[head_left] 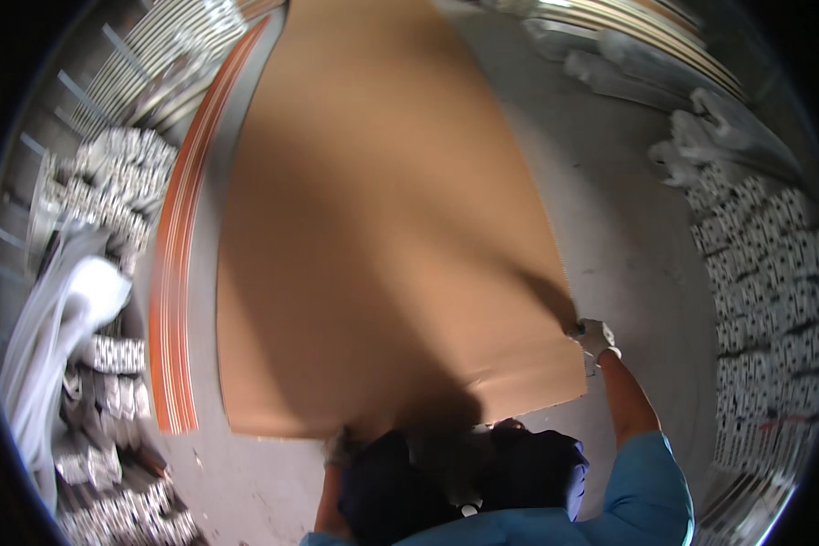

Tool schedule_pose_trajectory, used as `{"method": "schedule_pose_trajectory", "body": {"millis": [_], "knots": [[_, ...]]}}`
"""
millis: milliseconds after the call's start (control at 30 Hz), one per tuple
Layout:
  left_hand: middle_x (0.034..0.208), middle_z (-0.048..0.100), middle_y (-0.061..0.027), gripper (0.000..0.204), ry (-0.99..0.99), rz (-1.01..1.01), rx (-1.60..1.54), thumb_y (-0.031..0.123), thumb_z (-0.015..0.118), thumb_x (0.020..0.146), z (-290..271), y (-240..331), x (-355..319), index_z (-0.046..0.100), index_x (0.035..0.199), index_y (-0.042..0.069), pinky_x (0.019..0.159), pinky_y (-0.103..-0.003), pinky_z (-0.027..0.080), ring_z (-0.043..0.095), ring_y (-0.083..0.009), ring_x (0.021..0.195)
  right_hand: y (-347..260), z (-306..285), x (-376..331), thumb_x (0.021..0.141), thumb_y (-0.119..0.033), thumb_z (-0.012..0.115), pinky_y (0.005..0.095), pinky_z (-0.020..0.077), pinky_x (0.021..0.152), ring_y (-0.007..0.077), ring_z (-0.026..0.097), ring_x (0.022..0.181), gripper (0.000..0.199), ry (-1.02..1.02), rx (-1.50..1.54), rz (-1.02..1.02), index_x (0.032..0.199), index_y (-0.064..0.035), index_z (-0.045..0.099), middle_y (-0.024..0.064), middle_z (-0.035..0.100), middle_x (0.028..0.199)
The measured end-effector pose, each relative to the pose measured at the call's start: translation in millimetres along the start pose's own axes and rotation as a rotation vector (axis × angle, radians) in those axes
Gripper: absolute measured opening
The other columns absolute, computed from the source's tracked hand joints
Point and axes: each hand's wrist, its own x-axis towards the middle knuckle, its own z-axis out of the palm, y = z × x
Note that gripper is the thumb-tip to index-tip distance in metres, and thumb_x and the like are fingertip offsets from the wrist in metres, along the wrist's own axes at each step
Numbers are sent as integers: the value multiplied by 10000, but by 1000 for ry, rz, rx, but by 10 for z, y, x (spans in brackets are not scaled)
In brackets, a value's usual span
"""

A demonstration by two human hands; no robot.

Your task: The person uses a utility knife to cut a large sheet of brown cardboard on the floor. They repeatedly score the cardboard, fold it to snap the cut, and lift the separated pieces.

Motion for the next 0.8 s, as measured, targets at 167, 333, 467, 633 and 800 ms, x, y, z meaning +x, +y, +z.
{"method": "schedule_pose_trajectory", "body": {"millis": [167, 333, 467, 633, 800], "knots": [[1056, 685, -175, 730, -164, -325, 293, 615, 679, 746, -227, 141, -18, 525, 1308, 176, 831, -493, 496, 640, -381, 1012, -227, -202, -113, 804, -561, 628, 429, 488, 839, 335, 640, 978, 487, -66, -24, 35, 1055, -148, 687, 125, 689, 1018], [1020, 707, -142, 689, -210, -494, 259, 638, 604, 795, -297, 324, -45, 527, 1318, 196, 886, -444, 484, 641, -333, 1040, -165, -136, -90, 810, -546, 642, 426, 484, 863, 330, 631, 1016, 504, -42, 47, 32, 1110, -142, 671, 127, 685, 1057], [975, 724, -100, 534, -124, -344, 151, 570, 570, 871, -346, 428, -75, 586, 1247, 192, 901, -408, 488, 650, -299, 1024, -109, -65, -133, 823, -526, 638, 431, 485, 879, 334, 631, 1021, 497, -49, 83, 53, 1159, -159, 652, 128, 683, 1073], [990, 705, -97, 415, -116, -158, 290, 455, 576, 927, -294, 375, -150, 623, 1147, 106, 861, -396, 515, 652, -294, 956, -60, 24, -177, 824, -514, 650, 424, 486, 861, 333, 635, 1004, 507, -17, 119, 36, 1166, -139, 646, 133, 685, 1055], [1117, 657, -146, 669, -31, -29, 291, 549, 663, 802, -72, -61, -107, 534, 1269, 87, 838, -444, 513, 629, -349, 1015, -23, 44, -137, 823, -564, 610, 448, 496, 819, 366, 639, 979, 560, -23, 279, -16, 1203, -153, 621, 176, 675, 1053]]}}
